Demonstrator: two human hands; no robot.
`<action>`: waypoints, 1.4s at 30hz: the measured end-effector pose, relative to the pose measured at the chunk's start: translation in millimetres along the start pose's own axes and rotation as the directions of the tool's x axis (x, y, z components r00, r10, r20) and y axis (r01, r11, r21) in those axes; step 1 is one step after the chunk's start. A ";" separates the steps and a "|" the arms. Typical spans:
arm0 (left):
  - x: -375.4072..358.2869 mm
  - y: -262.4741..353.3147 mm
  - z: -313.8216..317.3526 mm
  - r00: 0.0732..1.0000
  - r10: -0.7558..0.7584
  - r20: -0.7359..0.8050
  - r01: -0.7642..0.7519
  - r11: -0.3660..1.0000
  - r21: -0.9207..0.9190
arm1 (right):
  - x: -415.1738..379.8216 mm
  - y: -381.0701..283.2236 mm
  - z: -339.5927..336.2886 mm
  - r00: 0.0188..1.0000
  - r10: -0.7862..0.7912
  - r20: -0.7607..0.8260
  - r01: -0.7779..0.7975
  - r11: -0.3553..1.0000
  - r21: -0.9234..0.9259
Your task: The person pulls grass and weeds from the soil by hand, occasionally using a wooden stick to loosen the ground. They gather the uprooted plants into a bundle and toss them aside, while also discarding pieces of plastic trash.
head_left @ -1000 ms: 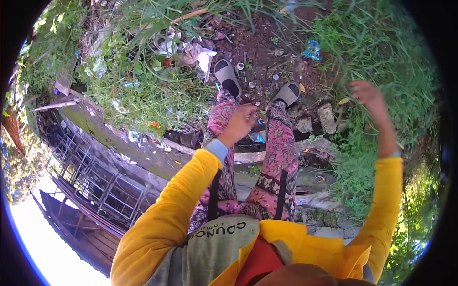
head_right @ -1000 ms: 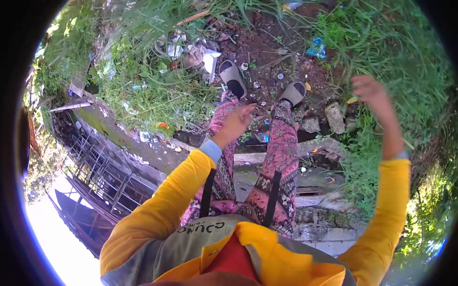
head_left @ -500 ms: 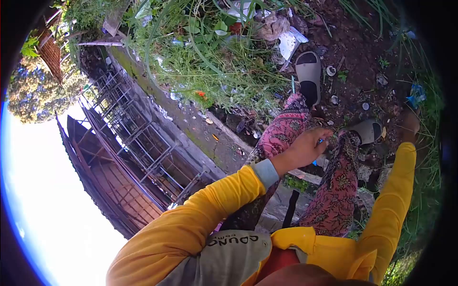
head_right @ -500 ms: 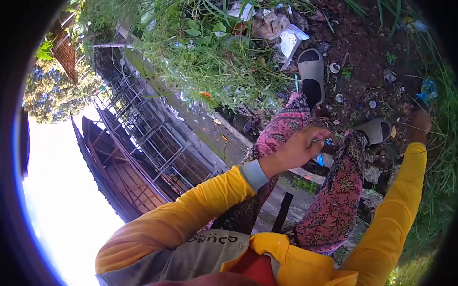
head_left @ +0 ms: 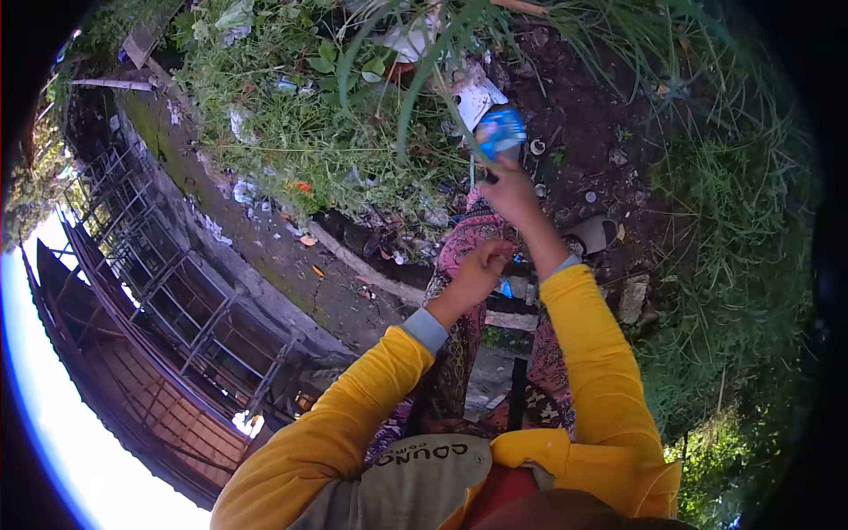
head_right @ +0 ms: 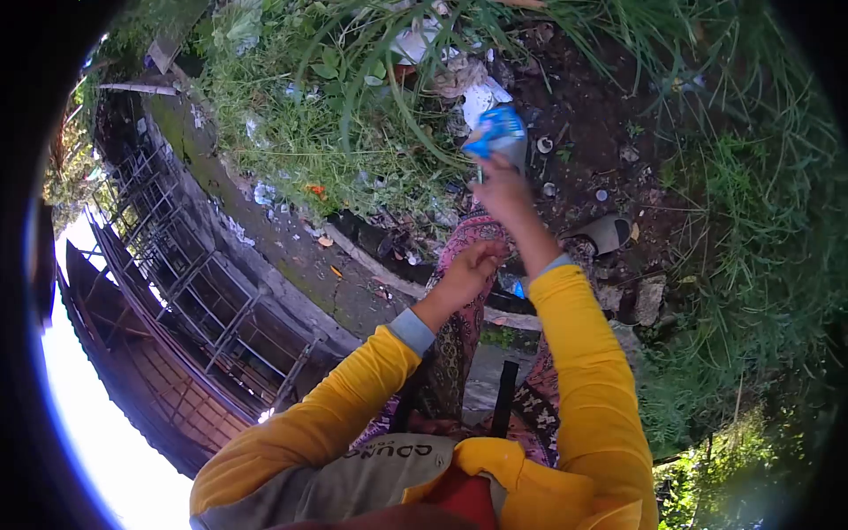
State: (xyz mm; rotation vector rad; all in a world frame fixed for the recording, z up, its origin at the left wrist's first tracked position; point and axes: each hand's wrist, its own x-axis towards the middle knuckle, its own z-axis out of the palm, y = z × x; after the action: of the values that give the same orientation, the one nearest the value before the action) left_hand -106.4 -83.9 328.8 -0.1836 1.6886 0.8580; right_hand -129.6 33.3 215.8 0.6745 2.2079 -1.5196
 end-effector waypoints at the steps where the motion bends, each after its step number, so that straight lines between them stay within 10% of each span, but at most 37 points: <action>1: -9.0 6.5 -9.5 1.000 0.017 -0.008 -0.017 1.000 -0.008 | 0.0 -53.9 12.9 0.969 -0.157 0.193 0.109 0.966 0.235; 2: -17.3 11.4 -20.1 0.999 0.030 -0.019 -0.031 0.999 -0.017 | -1.5 -103.3 21.0 0.915 -0.241 0.324 0.137 0.940 0.313; 3: -24.2 10.6 -34.4 0.946 0.306 0.101 -0.307 0.758 0.576 | -1.6 -145.2 22.6 0.865 -0.290 0.410 0.174 0.939 0.298; 8: -35.3 52.7 -77.0 0.979 0.123 -0.166 -0.137 0.988 -0.075 | 27.1 -208.3 29.5 0.897 -0.263 0.356 0.283 0.959 -0.006; 10: -42.1 80.9 -89.9 0.978 -0.095 -0.188 0.022 0.934 -0.356 | 48.5 -205.6 19.1 0.922 -0.337 0.190 0.368 0.917 -0.156; 15: -30.4 58.9 -105.8 0.976 -0.008 -0.219 -0.125 0.799 -0.589 | 149.0 -199.9 -28.7 0.806 -0.563 0.182 0.557 0.619 -0.554; 18: -23.8 38.5 -114.9 0.986 0.001 -0.168 -0.097 0.819 -0.565 | 214.6 -180.9 -58.3 0.852 -0.440 0.284 0.387 0.164 -0.907; 23: -21.6 26.0 -122.8 0.972 -0.119 -0.202 -0.080 0.642 -0.763 | 271.6 -145.7 -124.1 0.953 -0.299 0.053 0.026 -0.091 -0.995; 28: -12.0 40.2 -129.7 0.953 -0.241 -0.184 -0.017 0.563 -0.826 | 304.8 -126.5 -173.9 0.984 0.140 -0.112 -0.153 0.327 -0.932; 31: 10.9 47.5 -120.8 0.951 -0.203 -0.234 -0.055 0.632 -0.773 | 360.5 0.8 -206.0 0.969 0.093 0.230 0.189 0.325 -0.927; 37: 116.5 111.5 -98.2 0.966 0.019 -0.256 -0.212 0.626 -0.751 | 310.2 -34.8 -163.8 0.892 0.445 0.075 -0.326 0.751 -0.574; 42: 223.4 179.0 -71.5 0.898 -0.001 -0.440 -0.255 0.814 -0.523 | 313.2 10.4 -140.9 0.828 0.537 0.161 -0.539 0.842 -0.038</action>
State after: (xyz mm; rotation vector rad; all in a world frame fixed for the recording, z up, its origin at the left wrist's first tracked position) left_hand -328.9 70.1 211.2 -0.7180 1.8042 1.5095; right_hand -383.7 222.9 83.4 1.0294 1.6856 -1.2340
